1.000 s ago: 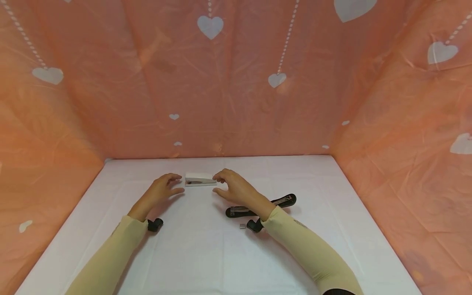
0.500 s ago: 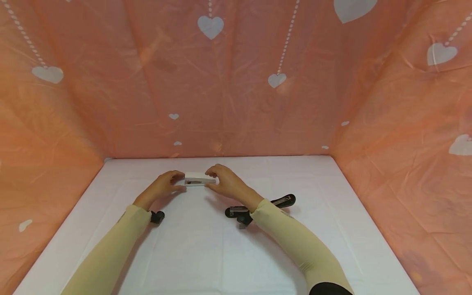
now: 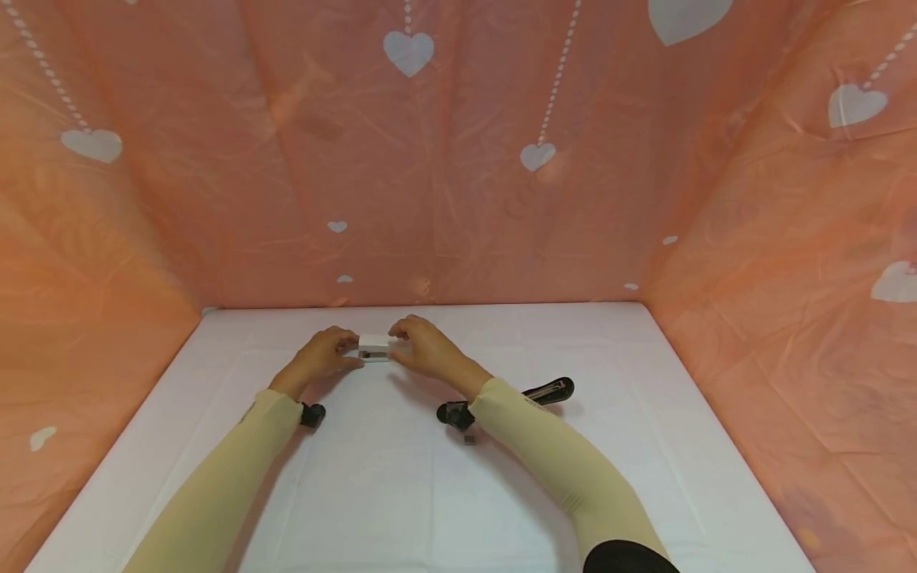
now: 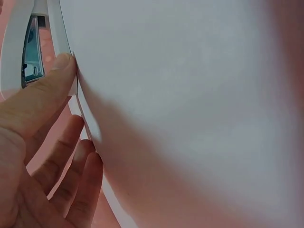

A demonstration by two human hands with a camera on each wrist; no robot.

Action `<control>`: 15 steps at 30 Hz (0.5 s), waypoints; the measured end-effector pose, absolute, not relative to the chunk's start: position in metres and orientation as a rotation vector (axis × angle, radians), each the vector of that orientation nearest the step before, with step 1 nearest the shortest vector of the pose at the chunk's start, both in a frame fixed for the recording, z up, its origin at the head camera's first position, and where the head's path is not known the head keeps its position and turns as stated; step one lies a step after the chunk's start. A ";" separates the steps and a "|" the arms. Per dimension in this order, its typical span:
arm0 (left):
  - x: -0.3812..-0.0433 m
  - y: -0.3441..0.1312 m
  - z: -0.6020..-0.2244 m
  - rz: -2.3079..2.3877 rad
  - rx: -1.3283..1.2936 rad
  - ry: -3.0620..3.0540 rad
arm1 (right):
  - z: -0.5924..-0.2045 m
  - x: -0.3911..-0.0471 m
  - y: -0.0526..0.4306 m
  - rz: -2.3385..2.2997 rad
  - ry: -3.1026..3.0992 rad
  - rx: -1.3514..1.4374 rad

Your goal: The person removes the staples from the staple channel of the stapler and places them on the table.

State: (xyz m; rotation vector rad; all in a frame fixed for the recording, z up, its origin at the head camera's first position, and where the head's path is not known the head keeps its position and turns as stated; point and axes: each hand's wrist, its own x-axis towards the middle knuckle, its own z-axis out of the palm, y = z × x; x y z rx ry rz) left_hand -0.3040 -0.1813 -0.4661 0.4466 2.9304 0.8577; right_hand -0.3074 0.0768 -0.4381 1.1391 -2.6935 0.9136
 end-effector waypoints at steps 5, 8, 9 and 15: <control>-0.303 -0.180 -0.463 0.844 0.418 2.922 | -0.437 -0.312 0.072 0.904 -2.676 1.159; -0.304 -0.179 -0.461 0.825 0.396 2.924 | -0.437 -0.315 0.069 0.920 -2.689 1.164; -0.304 -0.178 -0.461 0.823 0.388 2.924 | -0.438 -0.316 0.068 0.920 -2.694 1.164; -0.305 -0.176 -0.457 0.834 0.353 2.913 | -0.443 -0.324 0.058 0.921 -2.749 1.145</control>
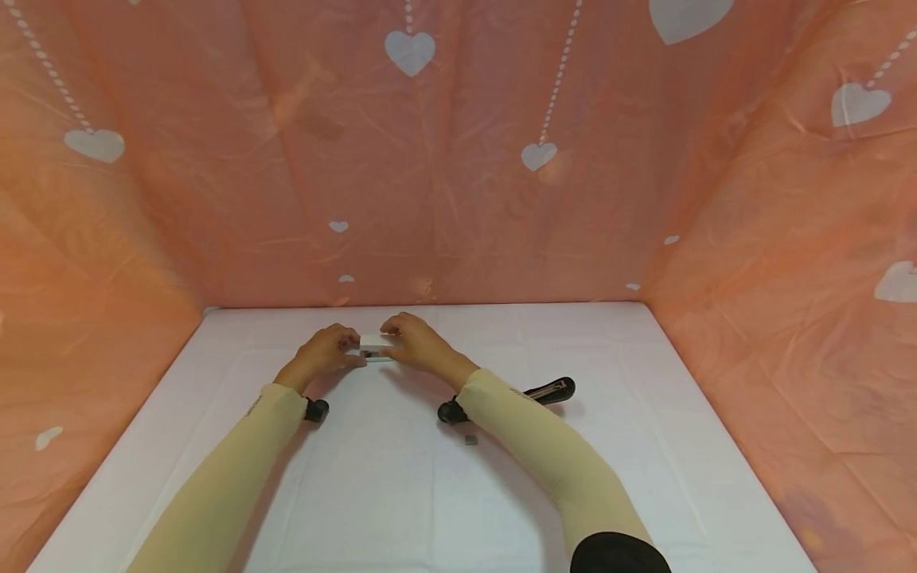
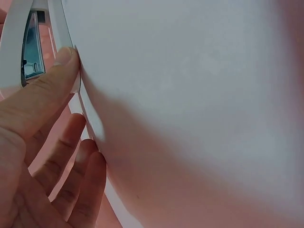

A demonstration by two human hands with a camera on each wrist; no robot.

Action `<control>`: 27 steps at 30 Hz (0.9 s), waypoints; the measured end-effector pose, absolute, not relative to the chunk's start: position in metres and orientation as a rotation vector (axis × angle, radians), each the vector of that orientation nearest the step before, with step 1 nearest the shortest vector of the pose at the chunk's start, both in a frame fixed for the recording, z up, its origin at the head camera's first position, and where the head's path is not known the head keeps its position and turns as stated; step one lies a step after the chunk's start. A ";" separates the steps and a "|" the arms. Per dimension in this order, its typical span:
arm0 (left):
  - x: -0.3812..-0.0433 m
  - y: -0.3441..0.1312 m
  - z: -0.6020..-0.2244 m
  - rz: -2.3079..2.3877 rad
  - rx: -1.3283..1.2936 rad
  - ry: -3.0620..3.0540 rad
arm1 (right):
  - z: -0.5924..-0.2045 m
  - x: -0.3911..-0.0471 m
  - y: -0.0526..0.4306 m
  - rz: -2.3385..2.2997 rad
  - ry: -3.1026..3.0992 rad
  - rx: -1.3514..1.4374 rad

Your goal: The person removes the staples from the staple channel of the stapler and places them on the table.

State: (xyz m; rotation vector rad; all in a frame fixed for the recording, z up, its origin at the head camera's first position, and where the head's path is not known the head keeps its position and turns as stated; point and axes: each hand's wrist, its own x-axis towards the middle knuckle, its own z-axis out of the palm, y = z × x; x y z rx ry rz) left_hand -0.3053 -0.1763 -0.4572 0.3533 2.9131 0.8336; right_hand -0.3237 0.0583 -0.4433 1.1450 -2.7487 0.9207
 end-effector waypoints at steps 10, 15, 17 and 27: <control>-0.307 -0.177 -0.456 0.877 0.312 2.865 | -0.441 -0.330 0.047 0.945 -2.875 1.061; -0.306 -0.176 -0.454 0.864 0.309 2.864 | -0.437 -0.335 0.040 0.981 -2.918 1.036; -0.306 -0.175 -0.452 0.859 0.311 2.863 | -0.437 -0.336 0.038 0.976 -2.931 1.036; -0.302 -0.174 -0.449 0.860 0.318 2.864 | -0.438 -0.333 0.031 0.963 -3.000 0.976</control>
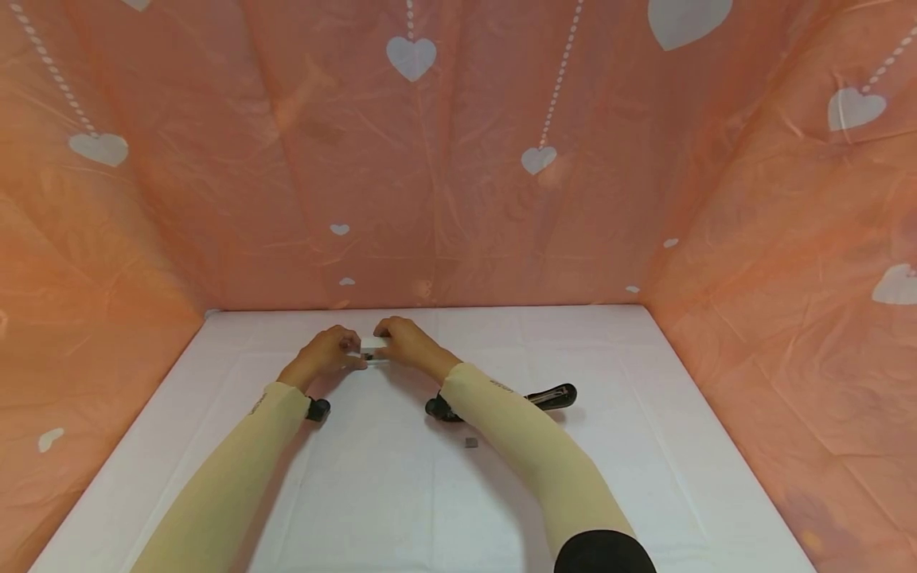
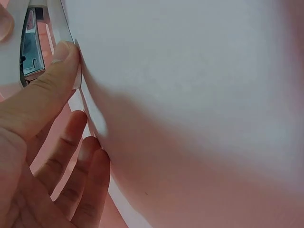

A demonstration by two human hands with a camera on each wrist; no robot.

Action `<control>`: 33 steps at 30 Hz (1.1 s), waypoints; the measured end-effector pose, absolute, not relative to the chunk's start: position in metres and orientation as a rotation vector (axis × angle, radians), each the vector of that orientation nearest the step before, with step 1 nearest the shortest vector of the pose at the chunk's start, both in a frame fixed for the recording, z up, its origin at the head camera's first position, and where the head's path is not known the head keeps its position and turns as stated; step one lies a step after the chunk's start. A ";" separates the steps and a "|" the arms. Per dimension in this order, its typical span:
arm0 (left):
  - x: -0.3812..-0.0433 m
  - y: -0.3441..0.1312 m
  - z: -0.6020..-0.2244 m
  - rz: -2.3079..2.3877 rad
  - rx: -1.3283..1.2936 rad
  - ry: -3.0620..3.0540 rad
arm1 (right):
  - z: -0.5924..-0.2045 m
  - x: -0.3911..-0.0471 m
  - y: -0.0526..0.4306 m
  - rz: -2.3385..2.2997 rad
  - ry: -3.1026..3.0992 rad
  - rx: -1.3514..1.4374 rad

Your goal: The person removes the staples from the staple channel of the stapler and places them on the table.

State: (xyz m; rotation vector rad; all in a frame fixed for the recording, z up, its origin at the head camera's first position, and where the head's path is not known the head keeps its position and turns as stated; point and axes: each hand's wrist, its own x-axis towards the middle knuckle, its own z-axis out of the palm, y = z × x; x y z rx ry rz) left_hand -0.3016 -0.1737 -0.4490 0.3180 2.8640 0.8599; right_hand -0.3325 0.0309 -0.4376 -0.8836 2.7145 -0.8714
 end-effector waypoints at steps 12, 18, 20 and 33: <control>-0.304 -0.175 -0.449 0.847 0.298 2.867 | -0.438 -0.337 0.035 -0.987 2.588 -0.881; -0.304 -0.175 -0.451 0.848 0.315 2.868 | -0.439 -0.340 0.036 -0.930 2.580 -0.838; -0.304 -0.174 -0.451 0.841 0.326 2.873 | -0.440 -0.341 0.036 -0.916 2.586 -0.823; -0.302 -0.170 -0.450 0.772 0.329 2.906 | -0.449 -0.347 0.038 -1.013 2.529 -0.820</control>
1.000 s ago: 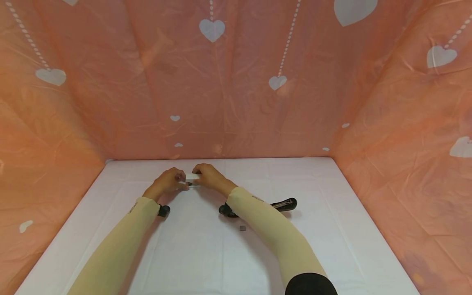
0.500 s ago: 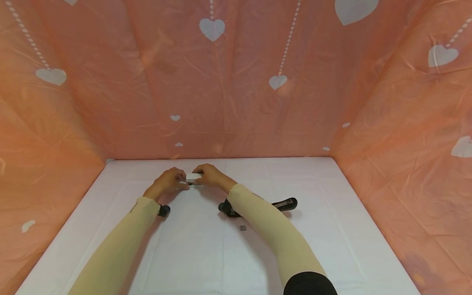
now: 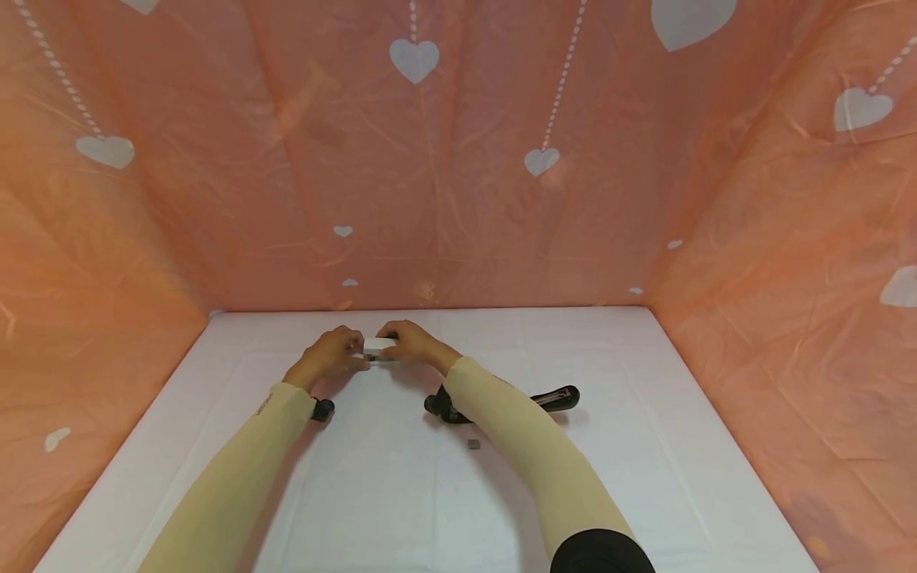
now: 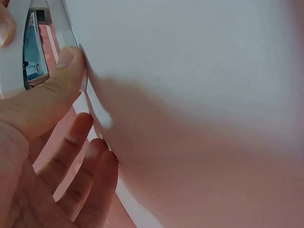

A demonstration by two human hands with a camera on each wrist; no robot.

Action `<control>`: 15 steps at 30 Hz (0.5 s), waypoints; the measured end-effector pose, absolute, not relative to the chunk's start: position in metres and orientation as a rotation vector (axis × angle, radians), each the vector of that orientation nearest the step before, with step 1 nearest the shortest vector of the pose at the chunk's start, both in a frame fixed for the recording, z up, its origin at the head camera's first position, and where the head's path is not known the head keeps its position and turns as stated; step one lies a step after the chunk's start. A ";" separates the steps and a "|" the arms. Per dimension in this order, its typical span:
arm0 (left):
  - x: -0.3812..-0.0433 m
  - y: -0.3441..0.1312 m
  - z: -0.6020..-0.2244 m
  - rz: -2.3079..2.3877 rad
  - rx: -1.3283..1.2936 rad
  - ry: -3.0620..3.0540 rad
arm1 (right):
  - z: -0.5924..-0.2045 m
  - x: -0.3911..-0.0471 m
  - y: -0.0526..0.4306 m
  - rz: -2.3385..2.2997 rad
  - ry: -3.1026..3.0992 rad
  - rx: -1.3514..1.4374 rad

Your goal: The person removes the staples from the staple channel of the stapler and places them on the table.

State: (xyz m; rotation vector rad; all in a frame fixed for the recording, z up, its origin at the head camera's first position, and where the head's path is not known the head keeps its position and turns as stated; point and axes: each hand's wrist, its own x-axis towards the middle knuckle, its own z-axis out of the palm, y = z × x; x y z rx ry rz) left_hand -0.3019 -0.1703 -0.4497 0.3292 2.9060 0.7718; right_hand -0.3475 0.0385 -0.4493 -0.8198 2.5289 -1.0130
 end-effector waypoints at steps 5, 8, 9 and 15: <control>-0.302 -0.170 -0.450 0.752 0.322 2.905 | -0.449 -0.346 0.039 -1.068 2.489 -0.791; -0.303 -0.169 -0.451 0.731 0.319 2.908 | -0.446 -0.345 0.040 -1.091 2.470 -0.769; -0.303 -0.170 -0.451 0.724 0.318 2.908 | -0.446 -0.345 0.040 -1.095 2.467 -0.767; -0.305 -0.170 -0.453 0.699 0.328 2.908 | -0.446 -0.346 0.042 -1.086 2.461 -0.786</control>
